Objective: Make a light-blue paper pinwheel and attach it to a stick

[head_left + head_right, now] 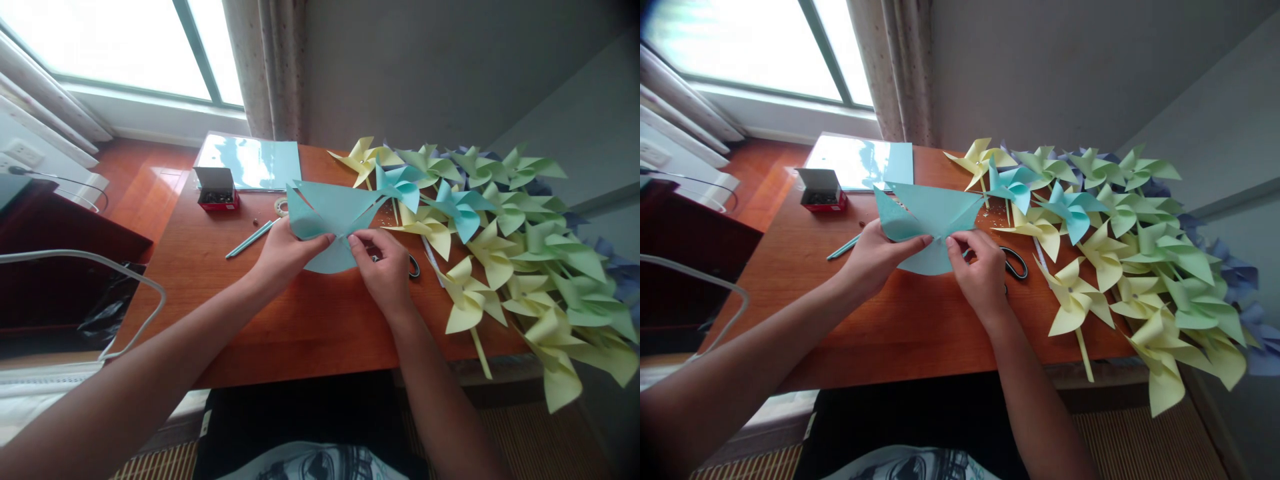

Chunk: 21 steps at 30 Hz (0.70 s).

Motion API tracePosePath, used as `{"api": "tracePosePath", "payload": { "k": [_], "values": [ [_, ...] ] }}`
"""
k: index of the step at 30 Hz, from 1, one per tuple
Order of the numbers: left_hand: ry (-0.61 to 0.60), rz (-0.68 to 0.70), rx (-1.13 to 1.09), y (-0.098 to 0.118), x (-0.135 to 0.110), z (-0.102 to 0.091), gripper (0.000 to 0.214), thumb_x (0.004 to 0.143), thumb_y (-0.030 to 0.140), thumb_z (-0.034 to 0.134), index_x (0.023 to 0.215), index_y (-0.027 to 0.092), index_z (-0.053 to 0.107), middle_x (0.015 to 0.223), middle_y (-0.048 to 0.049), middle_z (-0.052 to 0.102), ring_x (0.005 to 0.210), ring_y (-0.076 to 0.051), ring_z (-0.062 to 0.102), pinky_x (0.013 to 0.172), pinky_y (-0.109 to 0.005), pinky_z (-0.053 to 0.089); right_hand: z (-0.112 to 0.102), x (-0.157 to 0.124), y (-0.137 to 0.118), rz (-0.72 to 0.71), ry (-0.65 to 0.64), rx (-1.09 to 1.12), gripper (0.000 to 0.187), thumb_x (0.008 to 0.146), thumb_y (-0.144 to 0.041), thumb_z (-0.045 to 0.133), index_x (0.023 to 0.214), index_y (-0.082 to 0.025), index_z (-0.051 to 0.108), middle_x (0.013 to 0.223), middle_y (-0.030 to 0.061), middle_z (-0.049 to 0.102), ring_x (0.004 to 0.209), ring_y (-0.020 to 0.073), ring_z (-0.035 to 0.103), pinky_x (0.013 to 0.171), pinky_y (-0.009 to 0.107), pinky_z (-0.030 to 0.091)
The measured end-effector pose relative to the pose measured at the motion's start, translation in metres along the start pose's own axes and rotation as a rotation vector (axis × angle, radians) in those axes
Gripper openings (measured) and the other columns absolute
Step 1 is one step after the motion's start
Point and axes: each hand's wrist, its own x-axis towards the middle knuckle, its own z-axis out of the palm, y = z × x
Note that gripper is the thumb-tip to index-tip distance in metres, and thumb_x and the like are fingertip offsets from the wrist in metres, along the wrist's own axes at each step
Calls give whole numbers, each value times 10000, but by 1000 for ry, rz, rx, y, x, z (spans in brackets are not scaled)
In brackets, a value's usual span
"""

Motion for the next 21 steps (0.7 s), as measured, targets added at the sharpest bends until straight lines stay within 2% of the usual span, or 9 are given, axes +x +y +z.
{"api": "tracePosePath", "payload": {
  "k": [5,7,10,13,18,21],
  "values": [
    [27,16,-69,0,6,-7,382,676,285,870,997,130,730,1023,-84,764,900,-226,691,857,-341,549,-6,4,11,68,-59,32,168,912,-327,651,873,-196,748,856,46,766,770,203,693,704,319,540],
    [37,33,-76,1,7,-8,396,679,277,867,1017,138,714,1023,-79,762,899,-225,693,857,-345,551,-7,5,12,97,-107,64,173,906,-336,657,886,-194,754,871,51,775,780,210,703,714,325,551],
    [53,36,-76,2,7,-8,393,678,282,864,1010,153,699,1010,-68,765,882,-223,696,834,-339,554,-9,4,13,162,-174,174,198,912,-353,651,999,-206,750,942,54,780,822,214,720,736,332,573],
    [68,30,-80,3,8,-7,399,674,284,867,1009,155,691,998,-66,765,857,-214,692,803,-327,553,-11,3,11,199,-231,284,221,918,-333,644,1092,-231,734,925,30,764,828,193,718,745,320,582],
    [100,29,-61,2,9,-8,417,633,282,883,979,148,694,952,-61,766,821,-210,689,746,-303,547,-17,3,5,193,-289,415,182,929,-311,627,1038,-251,760,879,13,749,830,177,707,771,321,591],
    [107,39,-44,0,9,-9,402,639,285,878,973,150,698,940,-58,767,810,-208,689,729,-296,543,-20,3,2,176,-394,426,178,928,-286,621,1012,-251,774,844,7,745,786,170,698,734,314,586]
  ]
}}
